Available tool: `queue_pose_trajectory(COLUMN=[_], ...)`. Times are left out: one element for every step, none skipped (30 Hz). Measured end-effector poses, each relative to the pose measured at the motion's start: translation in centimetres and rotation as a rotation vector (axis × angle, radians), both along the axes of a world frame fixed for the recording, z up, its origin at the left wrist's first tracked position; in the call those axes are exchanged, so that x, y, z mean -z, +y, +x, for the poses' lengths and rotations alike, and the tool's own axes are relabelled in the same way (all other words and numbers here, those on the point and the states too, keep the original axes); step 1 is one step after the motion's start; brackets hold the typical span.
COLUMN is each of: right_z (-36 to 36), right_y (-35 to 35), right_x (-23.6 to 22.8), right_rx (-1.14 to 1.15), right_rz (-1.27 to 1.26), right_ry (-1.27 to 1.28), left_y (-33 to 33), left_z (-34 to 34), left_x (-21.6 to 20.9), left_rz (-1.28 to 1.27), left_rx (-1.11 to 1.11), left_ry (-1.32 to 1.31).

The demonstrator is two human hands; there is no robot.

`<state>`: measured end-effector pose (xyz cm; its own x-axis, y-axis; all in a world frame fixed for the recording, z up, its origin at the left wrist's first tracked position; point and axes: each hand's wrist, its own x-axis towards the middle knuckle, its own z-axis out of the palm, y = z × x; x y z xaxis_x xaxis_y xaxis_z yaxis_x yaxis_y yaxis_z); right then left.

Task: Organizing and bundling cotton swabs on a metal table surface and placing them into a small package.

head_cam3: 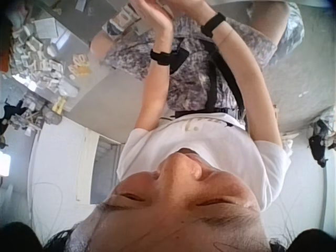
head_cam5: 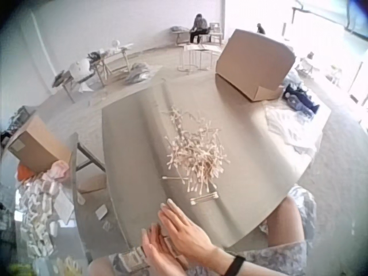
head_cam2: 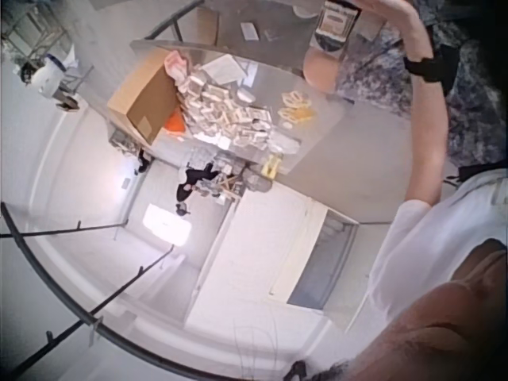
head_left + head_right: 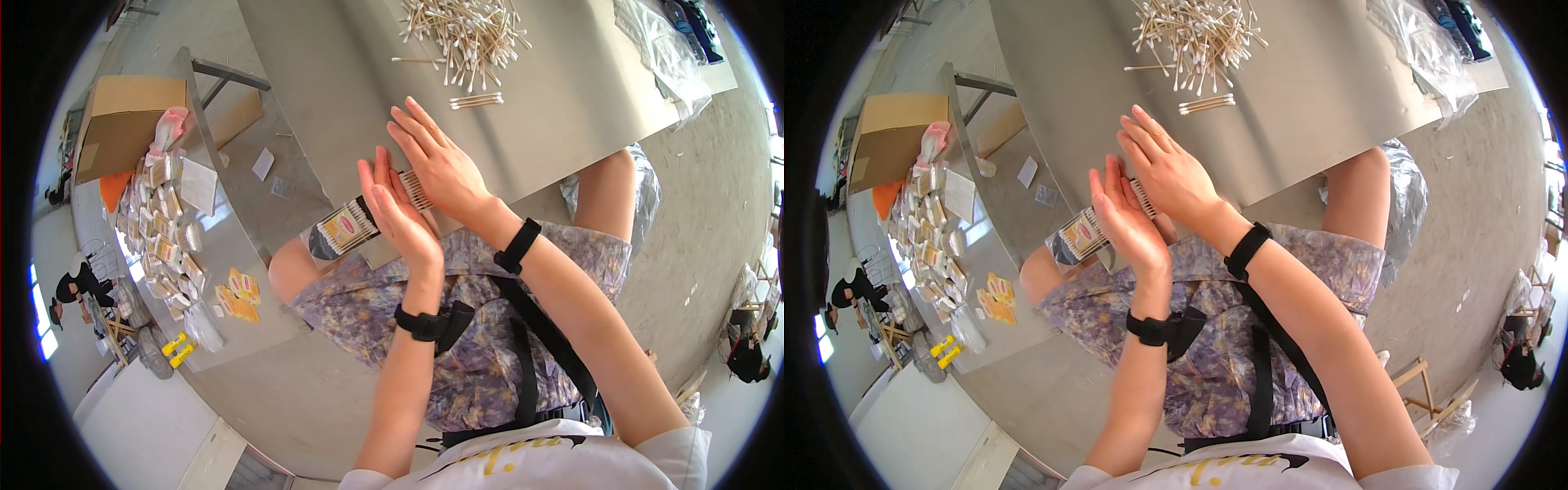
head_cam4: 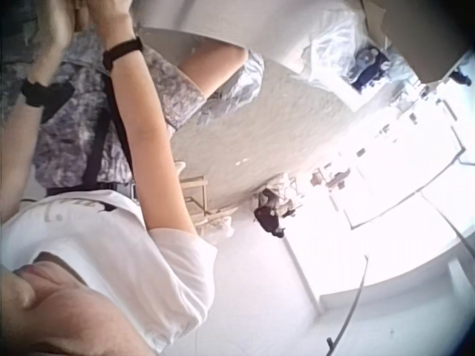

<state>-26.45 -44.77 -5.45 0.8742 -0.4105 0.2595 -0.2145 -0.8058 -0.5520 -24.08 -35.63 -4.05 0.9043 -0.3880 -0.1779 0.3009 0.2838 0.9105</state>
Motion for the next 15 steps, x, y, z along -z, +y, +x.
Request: queue_pose_trajectory(right_z=[0.0, 0.0, 0.0, 0.1, 0.1, 0.2, 0.2, 0.2, 0.2, 0.2, 0.2, 0.3, 0.3, 0.4, 0.4], right_y=[0.0, 0.1, 0.1, 0.1, 0.1, 0.2, 0.2, 0.2, 0.3, 0.2, 0.1, 0.1, 0.2, 0.3, 0.4], right_x=[-0.1, -0.1, -0.2, -0.1, -0.1, -0.1, 0.0, 0.1, 0.1, 0.2, 0.2, 0.3, 0.3, 0.3, 0.4], right_rx=[-0.001, -0.022, -0.043, -0.043, -0.041, -0.038, -0.039, -0.039, -0.041, -0.041, -0.059, -0.077, -0.078, -0.066, -0.055], right_rz=[0.0, -0.008, -0.017, -0.02, -0.041, -0.062, -0.064, -0.083, -0.102, -0.103, -0.156, -0.209, -0.209, -0.231, -0.252], right_ry=[0.002, 0.017, 0.032, 0.035, 0.04, 0.044, 0.046, 0.054, 0.062, 0.063, 0.079, 0.095, 0.096, 0.086, 0.077], left_y=[-0.2, -0.2, -0.2, -0.1, -0.1, -0.1, 0.0, 0.0, -0.1, -0.1, -0.2, -0.2, -0.3, -0.3, -0.3], left_z=[-0.3, -0.4, -0.4, -0.5, -0.5, -0.6, -0.6, -0.6, -0.6, -0.7, -0.7, -0.9, -1.0, -1.0, -0.8], left_x=[-0.2, -0.4, -0.5, -0.6, -0.7, -0.8, -0.8, -0.8, -0.9, -0.8, -0.9, -1.0, -1.3, -1.4, -1.3], left_rz=[0.018, 0.035, 0.035, 0.048, 0.061, 0.059, 0.054, 0.05, 0.048, 0.045, 0.043, 0.043, 0.051, 0.059, 0.06], left_rx=[-0.028, -0.057, -0.057, -0.051, -0.045, -0.045, -0.039, -0.034, -0.034, -0.045, -0.055, -0.056, -0.074, -0.094, -0.095], left_ry=[-0.014, -0.028, -0.026, -0.028, -0.03, -0.027, -0.02, -0.013, -0.011, -0.012, -0.013, -0.012, -0.071, -0.13, -0.13])
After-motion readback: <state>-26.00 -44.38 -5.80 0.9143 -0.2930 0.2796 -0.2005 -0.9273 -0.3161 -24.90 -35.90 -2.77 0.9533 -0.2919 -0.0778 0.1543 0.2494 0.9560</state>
